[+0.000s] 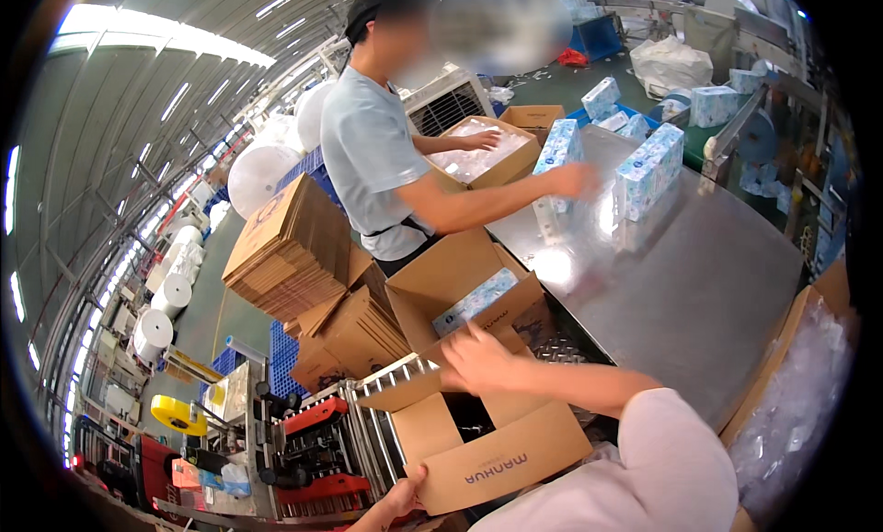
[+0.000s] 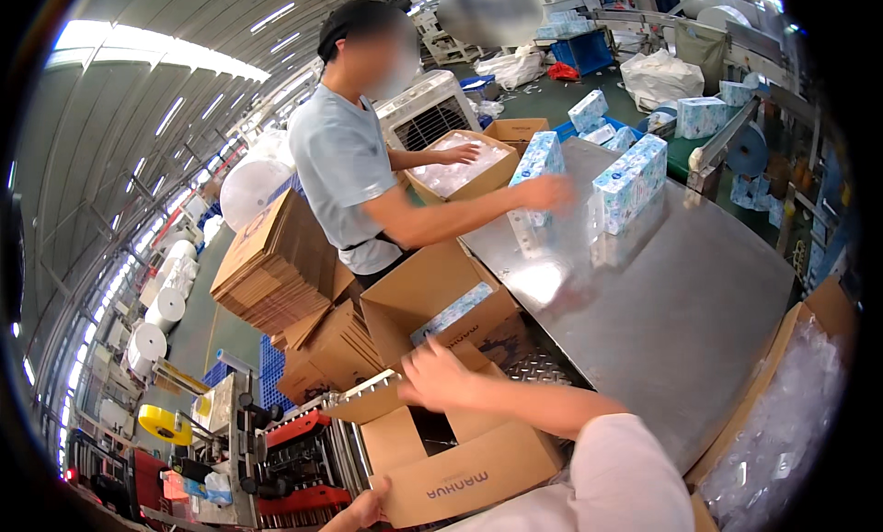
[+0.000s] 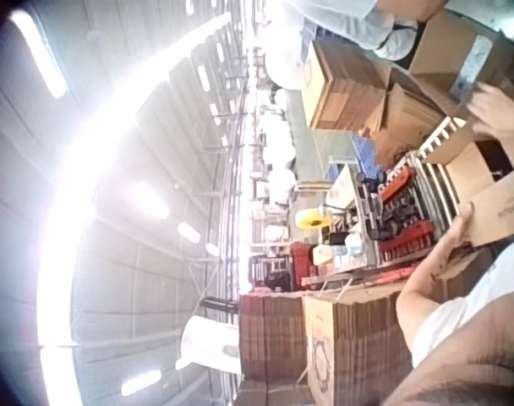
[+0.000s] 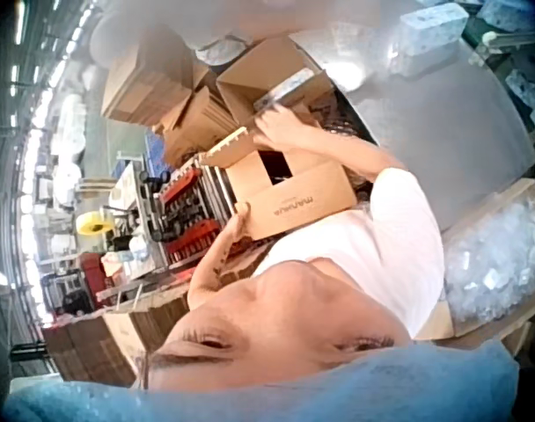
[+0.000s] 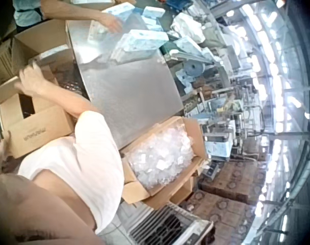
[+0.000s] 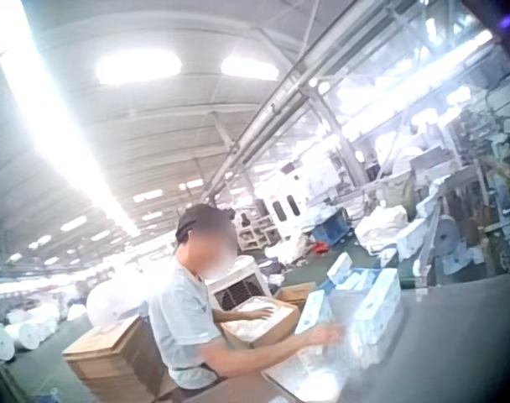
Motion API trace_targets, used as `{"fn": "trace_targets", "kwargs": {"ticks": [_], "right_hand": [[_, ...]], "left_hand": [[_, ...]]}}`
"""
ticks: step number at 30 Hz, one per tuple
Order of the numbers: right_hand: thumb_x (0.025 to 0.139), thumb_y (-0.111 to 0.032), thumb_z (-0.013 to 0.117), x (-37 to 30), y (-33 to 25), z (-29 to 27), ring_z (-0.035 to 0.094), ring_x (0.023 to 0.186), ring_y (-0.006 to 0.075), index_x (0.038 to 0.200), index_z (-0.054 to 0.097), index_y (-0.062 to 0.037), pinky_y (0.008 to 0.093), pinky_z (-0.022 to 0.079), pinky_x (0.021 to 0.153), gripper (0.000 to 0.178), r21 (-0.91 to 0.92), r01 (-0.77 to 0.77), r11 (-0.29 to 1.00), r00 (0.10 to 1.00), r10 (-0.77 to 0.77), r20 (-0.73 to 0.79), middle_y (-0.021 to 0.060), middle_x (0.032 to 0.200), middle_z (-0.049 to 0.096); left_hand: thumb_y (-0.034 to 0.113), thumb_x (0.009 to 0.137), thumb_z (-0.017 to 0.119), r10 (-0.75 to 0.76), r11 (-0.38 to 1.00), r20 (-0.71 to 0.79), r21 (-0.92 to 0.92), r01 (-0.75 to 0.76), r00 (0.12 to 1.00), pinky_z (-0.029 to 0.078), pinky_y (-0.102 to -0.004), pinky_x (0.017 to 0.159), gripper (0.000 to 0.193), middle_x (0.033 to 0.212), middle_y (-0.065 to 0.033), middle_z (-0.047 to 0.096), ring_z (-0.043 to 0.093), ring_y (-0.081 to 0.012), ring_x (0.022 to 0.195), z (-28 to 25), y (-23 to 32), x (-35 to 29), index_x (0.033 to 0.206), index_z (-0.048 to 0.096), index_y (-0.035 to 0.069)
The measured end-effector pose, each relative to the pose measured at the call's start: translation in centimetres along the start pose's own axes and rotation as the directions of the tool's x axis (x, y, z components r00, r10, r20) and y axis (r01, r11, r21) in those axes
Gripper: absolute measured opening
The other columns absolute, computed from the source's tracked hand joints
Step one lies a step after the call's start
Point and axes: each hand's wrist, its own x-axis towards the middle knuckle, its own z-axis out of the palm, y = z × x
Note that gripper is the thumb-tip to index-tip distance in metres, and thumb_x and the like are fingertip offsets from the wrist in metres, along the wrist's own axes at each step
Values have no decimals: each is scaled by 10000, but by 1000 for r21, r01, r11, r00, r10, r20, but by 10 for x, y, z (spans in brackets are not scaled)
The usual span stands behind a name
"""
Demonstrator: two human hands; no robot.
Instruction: The person packs packages of tissue paper into cardboard boxes on a metal table. They place bubble wrap inside the boxes, arrange the tissue packs, and close the flaps. Another person assists by handing over boxes and items.
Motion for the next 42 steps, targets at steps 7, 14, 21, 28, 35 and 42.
{"fn": "trace_targets", "kwargs": {"ticks": [7, 14, 21, 28, 35, 42], "right_hand": [[950, -427, 361, -137, 15, 15, 460, 1217, 324, 1245, 522, -89, 520, 276, 1037, 477, 195, -388, 901, 922, 375, 99, 156, 1294, 513], [985, -339, 276, -217, 94, 47, 387, 1286, 286, 1290, 497, -134, 545, 226, 1056, 430, 441, -681, 585, 712, 670, 210, 113, 1359, 465], [1002, -399, 235, -222, 92, 110, 437, 1254, 249, 1292, 486, -50, 382, 282, 1064, 519, 748, -618, 242, 654, 687, 317, 132, 1301, 522], [909, -675, 198, -207, 82, 258, 491, 1194, 225, 1377, 394, -21, 331, 344, 1020, 828, 549, -257, -795, 445, 407, 798, 149, 1284, 534], [965, -461, 349, -175, 66, 177, 506, 1182, 313, 1216, 539, 25, 343, 361, 1017, 579, 626, -776, 78, 546, 581, 604, 232, 1209, 564], [857, -254, 564, -93, -40, 57, 548, 1025, 476, 1463, 82, -103, 494, 458, 891, 789, 624, -564, 541, 826, 378, 419, 322, 1256, 445]], "left_hand": [[505, 931, 448, 291, 955, 402, -180, -237, 868, 366, -423, 1038, 641, 1308, -191, 497, 485, -313, 1213, 47, 67, -54, 1307, 433, -14], [479, 947, 432, 154, 814, -439, -452, -365, 885, 392, -414, 924, 594, 1261, -113, 510, 466, -240, 1142, -11, -67, 153, 1298, 441, 0], [352, 842, 593, 416, 825, -454, -177, -537, 788, 472, -377, 873, 564, 1191, -88, 566, 545, -210, 1074, -71, -69, 87, 1277, 463, 18], [104, 751, 729, 753, 561, -301, -171, -810, 585, 486, -348, 888, 642, 1184, -78, 565, 560, -186, 1075, -33, 20, -97, 1303, 411, 23], [127, 847, 576, 561, 333, 216, 825, -457, 799, 523, -430, 608, 436, 902, -176, 621, 611, -396, 701, 103, -14, -48, 1266, 456, 99], [413, 763, 697, 705, 235, 398, 650, -723, 587, 401, -446, 954, 592, 1195, -170, 584, 544, -347, 1111, 99, 1, -29, 1240, 562, 91]]}}
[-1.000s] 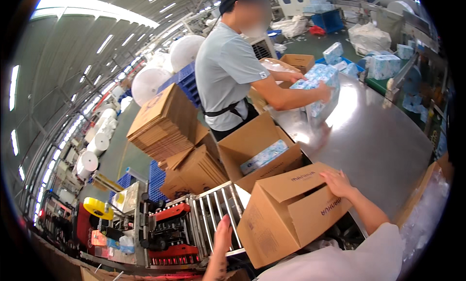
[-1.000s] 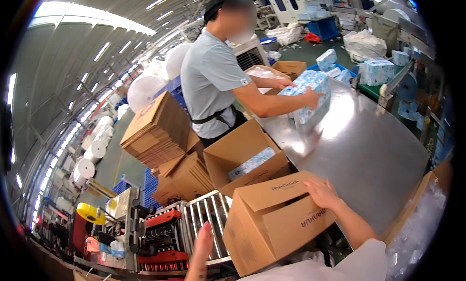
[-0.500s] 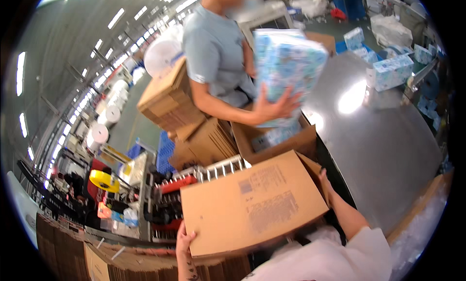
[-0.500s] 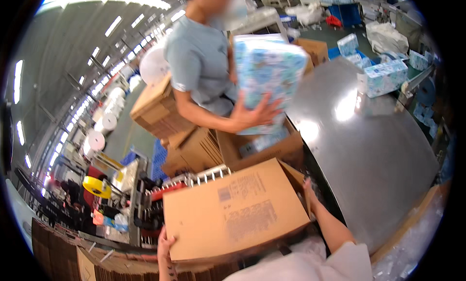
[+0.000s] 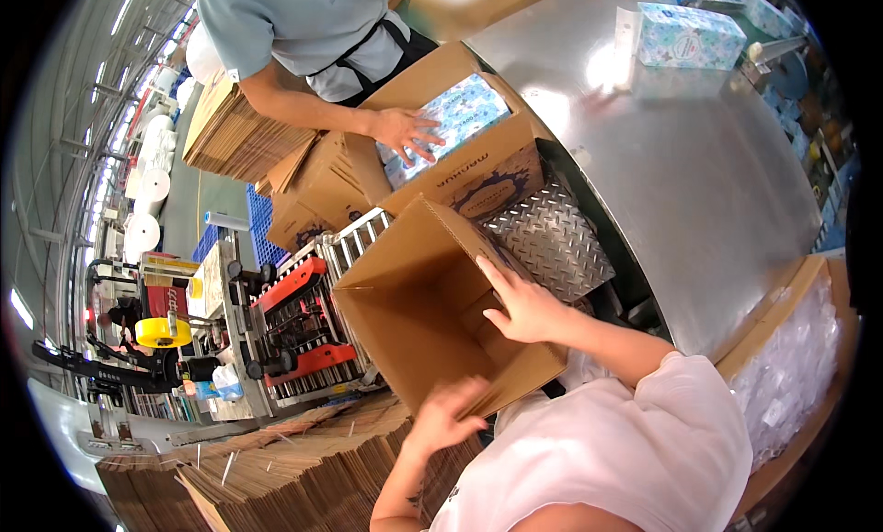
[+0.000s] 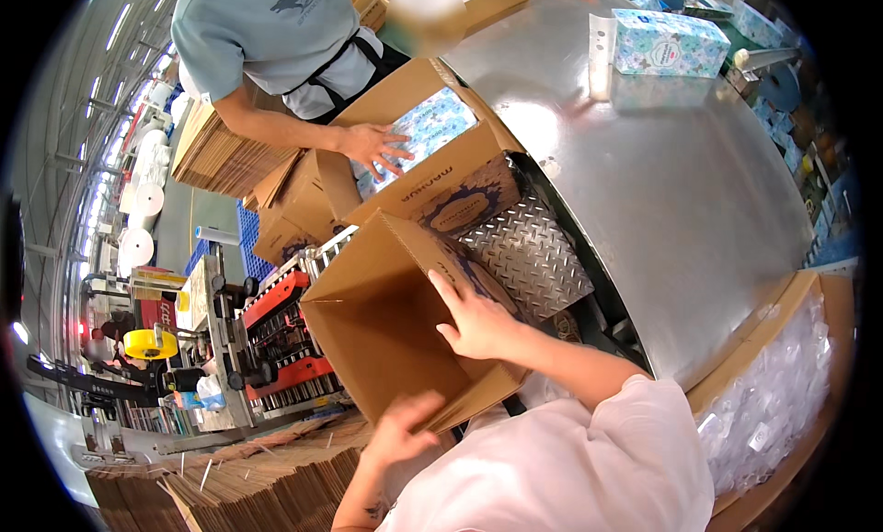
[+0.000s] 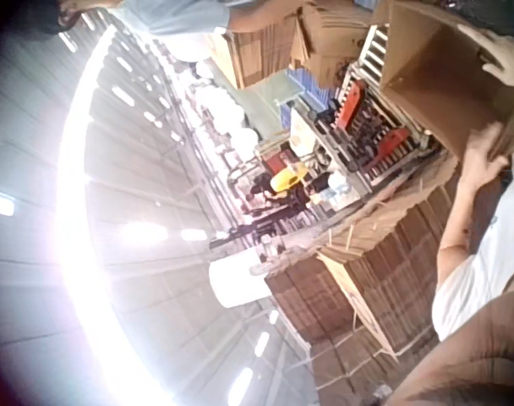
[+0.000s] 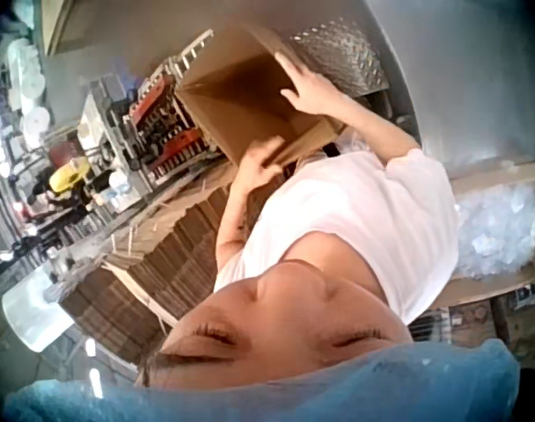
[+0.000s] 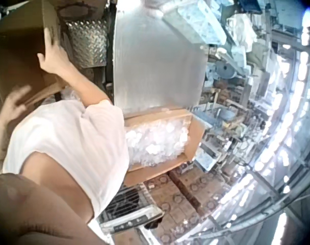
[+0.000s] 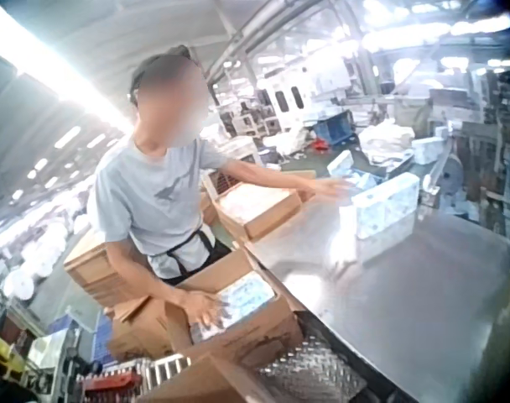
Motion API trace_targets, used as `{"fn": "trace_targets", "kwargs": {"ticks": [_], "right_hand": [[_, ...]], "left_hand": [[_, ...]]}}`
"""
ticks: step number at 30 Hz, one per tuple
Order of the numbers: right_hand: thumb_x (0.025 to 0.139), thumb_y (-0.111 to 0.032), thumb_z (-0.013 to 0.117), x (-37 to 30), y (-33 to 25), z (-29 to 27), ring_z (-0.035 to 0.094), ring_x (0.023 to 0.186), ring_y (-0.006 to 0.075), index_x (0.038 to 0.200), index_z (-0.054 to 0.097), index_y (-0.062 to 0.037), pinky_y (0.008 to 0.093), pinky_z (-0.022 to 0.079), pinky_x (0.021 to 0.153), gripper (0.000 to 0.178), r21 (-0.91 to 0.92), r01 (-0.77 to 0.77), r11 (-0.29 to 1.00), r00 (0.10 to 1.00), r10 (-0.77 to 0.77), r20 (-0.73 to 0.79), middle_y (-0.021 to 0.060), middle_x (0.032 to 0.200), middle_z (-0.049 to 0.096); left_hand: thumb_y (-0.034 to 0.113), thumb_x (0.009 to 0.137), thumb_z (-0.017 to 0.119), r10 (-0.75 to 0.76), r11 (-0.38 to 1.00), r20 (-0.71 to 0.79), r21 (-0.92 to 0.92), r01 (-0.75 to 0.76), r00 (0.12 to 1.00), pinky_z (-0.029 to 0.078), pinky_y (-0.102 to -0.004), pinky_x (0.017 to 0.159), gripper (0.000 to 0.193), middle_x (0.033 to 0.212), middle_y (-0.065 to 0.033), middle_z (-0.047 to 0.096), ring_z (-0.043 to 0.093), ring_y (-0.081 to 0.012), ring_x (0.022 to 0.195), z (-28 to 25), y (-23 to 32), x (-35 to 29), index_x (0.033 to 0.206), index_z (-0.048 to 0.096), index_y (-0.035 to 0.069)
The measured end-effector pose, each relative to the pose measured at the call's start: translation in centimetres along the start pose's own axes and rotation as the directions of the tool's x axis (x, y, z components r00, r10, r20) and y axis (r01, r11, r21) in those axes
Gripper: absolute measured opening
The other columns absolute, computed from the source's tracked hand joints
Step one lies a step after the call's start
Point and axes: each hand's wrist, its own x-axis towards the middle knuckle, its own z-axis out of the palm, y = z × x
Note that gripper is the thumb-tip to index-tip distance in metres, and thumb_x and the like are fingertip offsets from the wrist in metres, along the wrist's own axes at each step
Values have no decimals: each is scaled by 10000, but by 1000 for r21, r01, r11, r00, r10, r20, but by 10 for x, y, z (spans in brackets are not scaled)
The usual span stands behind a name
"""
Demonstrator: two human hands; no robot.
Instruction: The person packs packages of tissue paper into cardboard boxes on a metal table. They place bubble wrap inside the boxes, arrange the tissue packs, and close the flaps. Another person assists by handing over boxes and items.
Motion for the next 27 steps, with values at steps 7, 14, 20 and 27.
{"fn": "trace_targets", "kwargs": {"ticks": [7, 14, 20, 27], "right_hand": [[875, -100, 490, -11, 44, 2, 535, 1045, 437, 1481, 83, -198, 471, 452, 901, 737, 125, 9, 992, 997, -17, 69, 316, 1247, 443], [920, -416, 466, -29, 182, -20, 311, 1288, 383, 1387, 420, -231, 520, 343, 985, 505, -689, -36, 724, 996, 85, 37, 223, 1390, 335], [736, -510, 576, 10, 138, 78, 387, 1217, 374, 1147, 551, 112, 463, 362, 987, 746, -480, -390, 785, 834, 523, 178, 289, 1304, 408], [636, -241, 649, -6, 173, 51, 641, 894, 362, 927, 657, 65, 409, 505, 800, 423, -5, -453, 891, 859, 439, 264, 269, 939, 647]], "left_hand": [[17, 787, 649, -550, 806, -640, -238, 541, 537, 402, -382, 957, 670, 1236, -257, 511, 508, -376, 1148, 2, -106, -2, 1354, 296, -38], [-61, 824, 541, -476, 852, -682, -200, 484, 555, 455, -375, 871, 478, 1083, -234, 606, 592, -356, 1035, 0, -119, 6, 1276, 388, -35], [-58, 837, 528, -469, 864, -675, -216, 456, 569, 455, -373, 869, 430, 1077, -220, 610, 597, -345, 1019, 0, -117, 6, 1251, 409, -39], [-61, 841, 496, -408, 905, -645, -192, 380, 646, 458, -367, 863, 395, 1081, -226, 609, 604, -330, 1019, 0, -93, 38, 1230, 448, -15]]}}
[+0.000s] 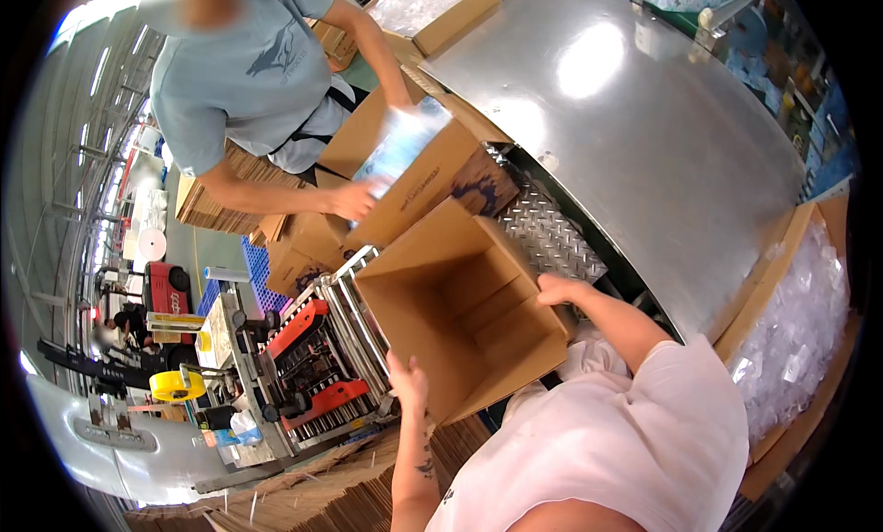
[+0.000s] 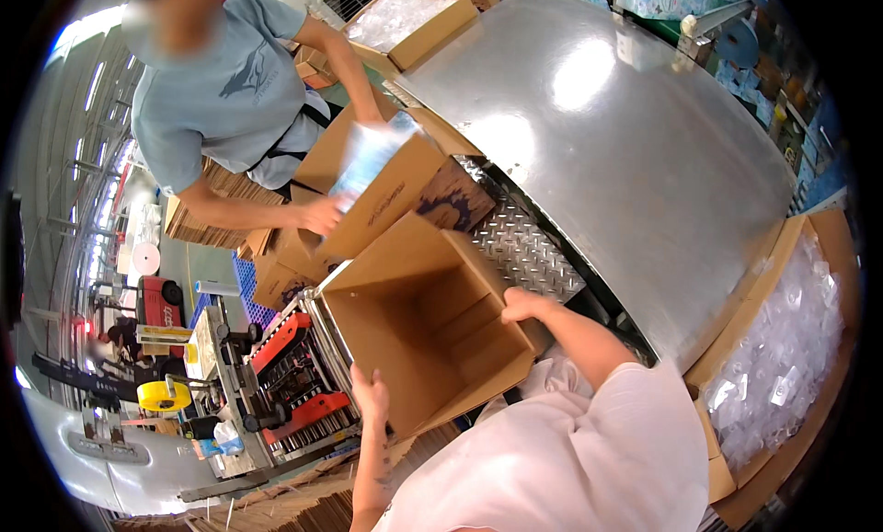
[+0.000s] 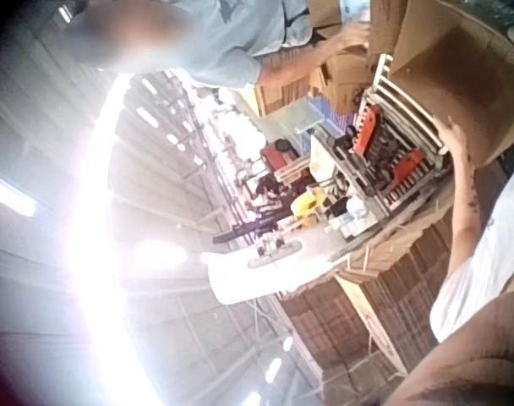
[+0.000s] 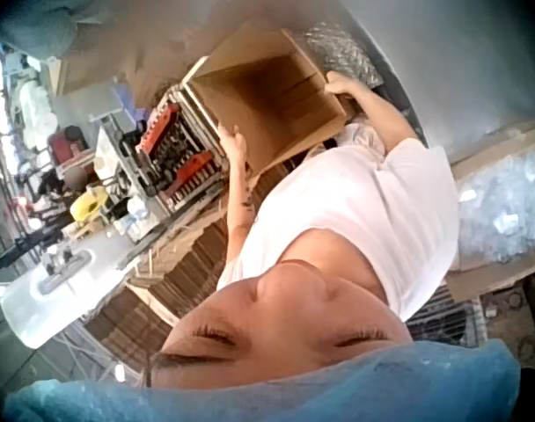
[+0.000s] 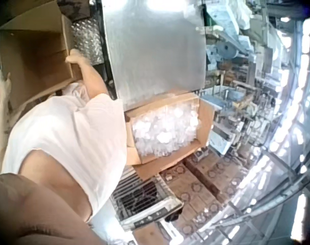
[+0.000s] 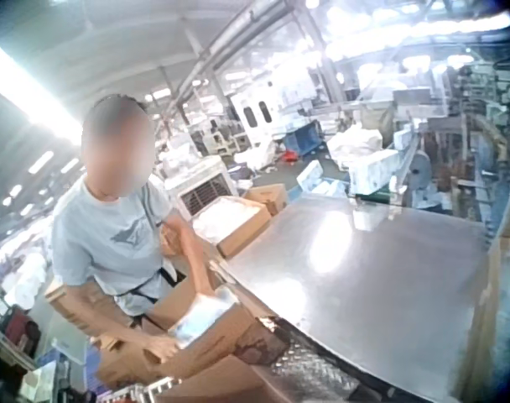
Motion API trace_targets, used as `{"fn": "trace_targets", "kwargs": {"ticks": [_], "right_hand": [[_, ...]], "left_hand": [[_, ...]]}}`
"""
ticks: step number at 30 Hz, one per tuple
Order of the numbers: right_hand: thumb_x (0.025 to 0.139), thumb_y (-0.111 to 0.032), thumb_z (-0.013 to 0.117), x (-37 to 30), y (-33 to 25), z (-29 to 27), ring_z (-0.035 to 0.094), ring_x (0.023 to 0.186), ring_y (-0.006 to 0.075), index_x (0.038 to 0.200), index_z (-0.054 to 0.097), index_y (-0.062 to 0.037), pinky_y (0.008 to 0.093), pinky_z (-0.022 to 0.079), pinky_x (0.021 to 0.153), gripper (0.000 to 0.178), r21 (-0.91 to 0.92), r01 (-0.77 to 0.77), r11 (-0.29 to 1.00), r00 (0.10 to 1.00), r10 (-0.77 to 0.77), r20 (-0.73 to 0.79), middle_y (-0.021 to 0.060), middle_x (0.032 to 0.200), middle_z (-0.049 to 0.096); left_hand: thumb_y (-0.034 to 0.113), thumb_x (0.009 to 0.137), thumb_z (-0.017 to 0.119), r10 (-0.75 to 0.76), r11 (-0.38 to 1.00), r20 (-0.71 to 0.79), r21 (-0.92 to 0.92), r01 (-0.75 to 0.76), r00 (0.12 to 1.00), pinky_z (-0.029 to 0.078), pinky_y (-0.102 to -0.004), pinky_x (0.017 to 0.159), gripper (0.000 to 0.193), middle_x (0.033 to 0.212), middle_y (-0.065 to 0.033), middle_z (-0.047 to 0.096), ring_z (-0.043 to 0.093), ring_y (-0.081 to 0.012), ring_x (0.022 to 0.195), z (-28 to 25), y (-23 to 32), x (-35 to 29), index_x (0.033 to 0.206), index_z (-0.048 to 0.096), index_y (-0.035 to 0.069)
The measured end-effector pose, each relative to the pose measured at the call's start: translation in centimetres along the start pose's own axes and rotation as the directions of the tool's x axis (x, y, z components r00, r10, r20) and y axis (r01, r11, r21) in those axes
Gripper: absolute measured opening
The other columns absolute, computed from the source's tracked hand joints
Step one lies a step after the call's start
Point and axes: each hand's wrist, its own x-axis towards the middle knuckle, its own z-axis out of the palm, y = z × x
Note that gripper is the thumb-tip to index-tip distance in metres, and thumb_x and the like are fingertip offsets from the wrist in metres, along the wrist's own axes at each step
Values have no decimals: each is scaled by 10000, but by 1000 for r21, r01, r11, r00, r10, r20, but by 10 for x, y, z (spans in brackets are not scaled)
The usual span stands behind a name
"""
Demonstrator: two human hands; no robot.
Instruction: The person packs packages of tissue paper into cardboard boxes on a metal table. They place bubble wrap inside the boxes, arrange the tissue packs, and close the flaps. Another person assists by handing over boxes and items.
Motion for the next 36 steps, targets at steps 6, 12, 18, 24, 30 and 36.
{"fn": "trace_targets", "kwargs": {"ticks": [6, 12, 18, 24, 30, 36], "right_hand": [[733, -398, 656, -50, 26, -50, 227, 1358, 348, 1348, 393, -6, 608, 51, 1091, 775, -640, -227, 734, 786, -249, -565, 221, 1409, 336], [693, -493, 681, -61, 39, -70, 122, 1389, 373, 1435, 258, -106, 657, 39, 1065, 938, -368, -405, 837, 651, -18, -759, 209, 1480, 198], [677, -510, 695, -56, 30, -58, 72, 1400, 378, 1447, 237, -116, 653, 42, 1066, 979, -338, -437, 834, 611, -1, -792, 210, 1497, 144], [690, -514, 689, -59, 28, -44, 107, 1397, 370, 1442, 262, -121, 658, 75, 1059, 949, -376, -448, 811, 578, -58, -814, 204, 1494, 173], [726, -536, 657, -60, 30, -50, 117, 1402, 346, 1455, 237, -175, 649, 88, 1057, 915, -411, -503, 761, 580, -55, -813, 183, 1502, 177], [735, -535, 657, -59, 39, -52, 105, 1407, 336, 1466, 212, -205, 644, 77, 1060, 917, -419, -504, 755, 577, -66, -814, 172, 1518, 135]], "left_hand": [[7, 866, 475, -28, 1000, 154, 6, 28, 988, 468, -423, 852, 457, 1062, -262, 615, 589, -403, 1031, 62, 54, 11, 1306, 351, 3], [43, 881, 466, -17, 999, 214, -28, 23, 977, 473, -432, 810, 527, 1031, -249, 625, 597, -424, 963, 79, 92, 3, 1381, 304, 84], [72, 895, 498, 27, 979, 53, -203, -15, 998, 482, -380, 810, 482, 1076, -190, 637, 629, -346, 973, 84, 51, 10, 1364, 391, 108], [79, 889, 501, 22, 989, 53, -149, -14, 998, 490, -433, 767, 473, 1003, -218, 645, 625, -390, 919, 72, 50, 1, 1349, 393, 105], [117, 892, 504, 27, 995, 44, -99, -23, 999, 479, -473, 776, 491, 966, -268, 630, 605, -431, 910, 71, 49, 1, 1354, 362, 30], [108, 890, 504, -94, 979, 118, -171, 113, 989, 474, -441, 662, 504, 806, -235, 613, 608, -390, 705, 62, 68, -11, 1369, 367, 28]]}}
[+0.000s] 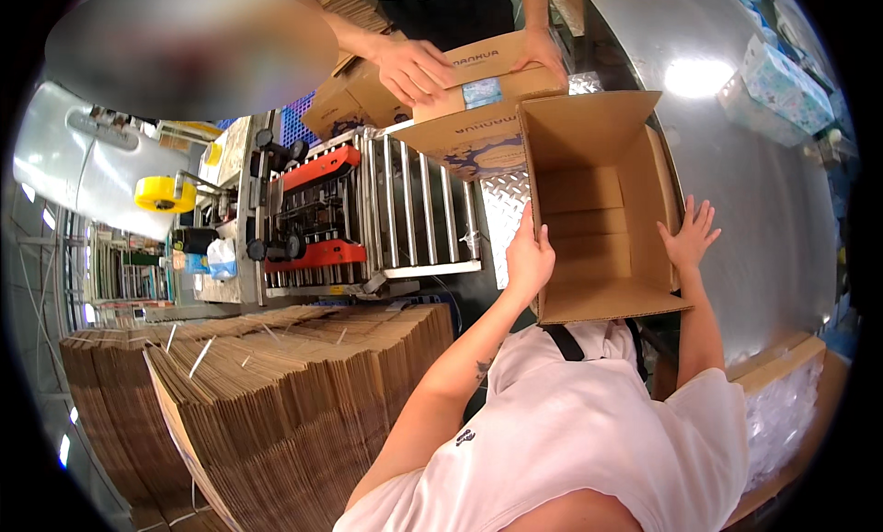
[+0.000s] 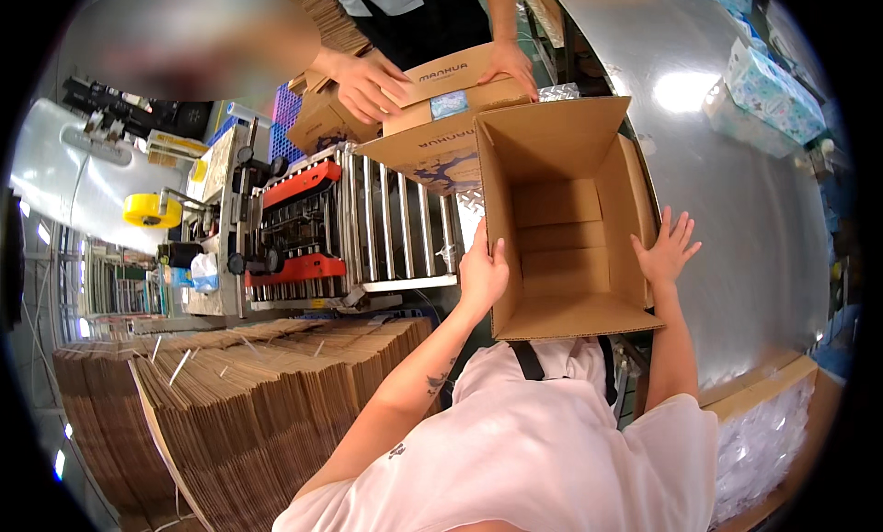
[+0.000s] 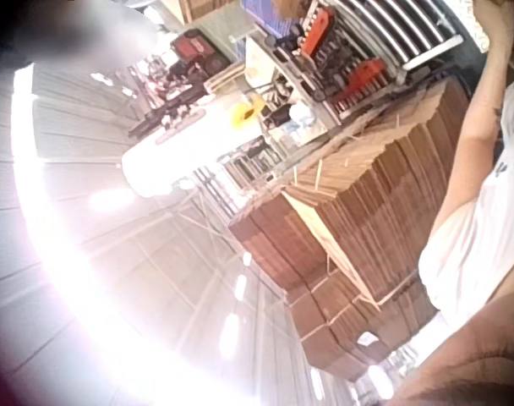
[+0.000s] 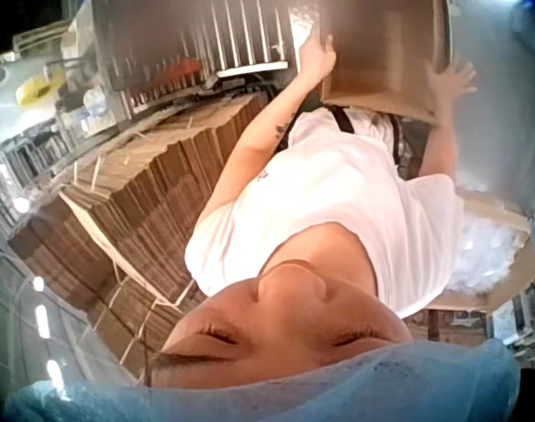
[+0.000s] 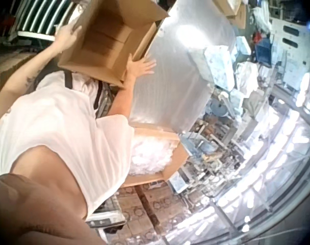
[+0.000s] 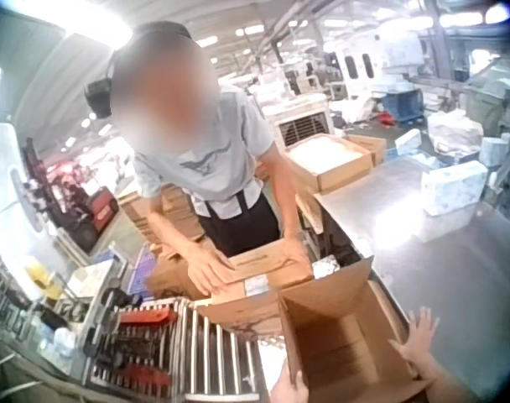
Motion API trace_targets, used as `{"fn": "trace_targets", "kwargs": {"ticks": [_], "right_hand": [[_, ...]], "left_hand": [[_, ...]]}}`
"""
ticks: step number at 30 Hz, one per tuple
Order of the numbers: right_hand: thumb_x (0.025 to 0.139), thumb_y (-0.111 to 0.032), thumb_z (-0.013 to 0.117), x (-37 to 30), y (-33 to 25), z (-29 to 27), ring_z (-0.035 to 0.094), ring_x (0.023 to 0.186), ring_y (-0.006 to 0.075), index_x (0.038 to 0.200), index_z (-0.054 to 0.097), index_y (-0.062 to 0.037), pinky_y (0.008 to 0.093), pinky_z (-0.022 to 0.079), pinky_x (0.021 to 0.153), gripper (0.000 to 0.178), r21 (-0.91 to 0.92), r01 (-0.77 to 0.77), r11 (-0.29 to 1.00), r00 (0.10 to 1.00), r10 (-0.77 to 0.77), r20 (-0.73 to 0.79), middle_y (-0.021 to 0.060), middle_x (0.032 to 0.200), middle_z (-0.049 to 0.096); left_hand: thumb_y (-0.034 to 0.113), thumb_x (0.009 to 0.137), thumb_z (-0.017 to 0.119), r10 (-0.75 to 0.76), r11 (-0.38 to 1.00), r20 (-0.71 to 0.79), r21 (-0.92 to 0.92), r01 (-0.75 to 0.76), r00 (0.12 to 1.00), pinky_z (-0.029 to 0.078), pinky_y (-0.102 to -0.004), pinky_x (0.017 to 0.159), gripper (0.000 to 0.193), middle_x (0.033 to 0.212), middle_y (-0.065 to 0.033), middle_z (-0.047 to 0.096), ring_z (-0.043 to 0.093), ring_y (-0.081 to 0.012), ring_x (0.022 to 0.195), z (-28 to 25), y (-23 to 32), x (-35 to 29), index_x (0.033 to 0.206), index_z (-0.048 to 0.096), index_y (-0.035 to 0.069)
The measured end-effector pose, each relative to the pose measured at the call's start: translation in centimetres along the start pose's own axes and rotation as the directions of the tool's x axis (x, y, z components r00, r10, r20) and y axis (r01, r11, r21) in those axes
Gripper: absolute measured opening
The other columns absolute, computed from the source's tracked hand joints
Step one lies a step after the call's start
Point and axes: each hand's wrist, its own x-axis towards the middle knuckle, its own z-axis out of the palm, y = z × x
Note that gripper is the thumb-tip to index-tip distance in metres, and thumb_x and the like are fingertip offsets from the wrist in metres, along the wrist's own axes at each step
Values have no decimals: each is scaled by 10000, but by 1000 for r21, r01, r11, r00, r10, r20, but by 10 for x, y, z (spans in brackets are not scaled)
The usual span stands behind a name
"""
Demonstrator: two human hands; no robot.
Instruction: The person packs packages of tissue paper into cardboard boxes on a metal table. They place bubble wrap inside the boxes, arrange the tissue packs, and close the flaps. Another person assists by handing over boxes and items.
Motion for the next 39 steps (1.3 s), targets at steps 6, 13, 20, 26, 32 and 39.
{"fn": "trace_targets", "kwargs": {"ticks": [6, 13, 20, 26, 32, 39], "right_hand": [[737, -523, 667, -3, -4, -1, 102, 1409, 334, 1469, 212, -202, 650, 80, 1056, 920, 13, 24, 1000, 999, -24, -26, 174, 1513, 158], [728, -519, 674, -1, 2, 13, 103, 1405, 354, 1467, 219, -182, 654, 92, 1053, 932, 38, 82, 996, 991, -78, -108, 192, 1509, 157], [719, -517, 675, -1, 2, 8, 108, 1401, 369, 1469, 209, -168, 663, 108, 1045, 950, 19, 74, 997, 992, -72, -99, 201, 1507, 150], [713, -510, 681, 0, -5, -2, 97, 1401, 377, 1436, 297, -258, 665, 87, 1047, 857, 51, 43, 998, 997, -39, -67, 210, 1509, 137], [714, -509, 686, 0, -9, -5, 82, 1398, 393, 1223, 594, -248, 668, 62, 1047, 580, 105, 35, 994, 999, -32, -36, 222, 1507, 129], [710, -521, 685, 3, -21, -4, 55, 1397, 410, 1199, 615, -242, 668, 46, 1047, 567, 120, -26, 992, 1000, 27, -13, 246, 1503, 108]], "left_hand": [[96, 890, 505, 41, 999, -30, -22, -41, 999, 478, -441, 683, 509, 873, -231, 614, 605, -386, 729, 3, -8, 3, 1370, 357, 17], [93, 888, 510, -20, 1000, 6, -3, 20, 1000, 478, -431, 652, 508, 841, -224, 609, 601, -361, 690, -1, -1, 2, 1369, 359, 27], [102, 896, 504, 48, 998, -22, -40, -49, 999, 467, -402, 587, 524, 774, -214, 607, 583, -326, 578, 0, -8, 5, 1390, 340, 45], [104, 899, 495, -22, 999, 17, -28, 23, 1000, 469, -386, 595, 518, 789, -232, 620, 589, -304, 564, -3, 0, 13, 1389, 343, 33], [96, 891, 500, -15, 1000, 21, -2, 15, 1000, 475, -378, 598, 512, 807, -236, 627, 592, -306, 567, -4, 0, 21, 1377, 360, 14], [96, 885, 501, -25, 999, 31, 33, 24, 999, 473, -385, 585, 509, 745, -221, 621, 581, -313, 543, -9, 5, 35, 1373, 373, 27]]}}
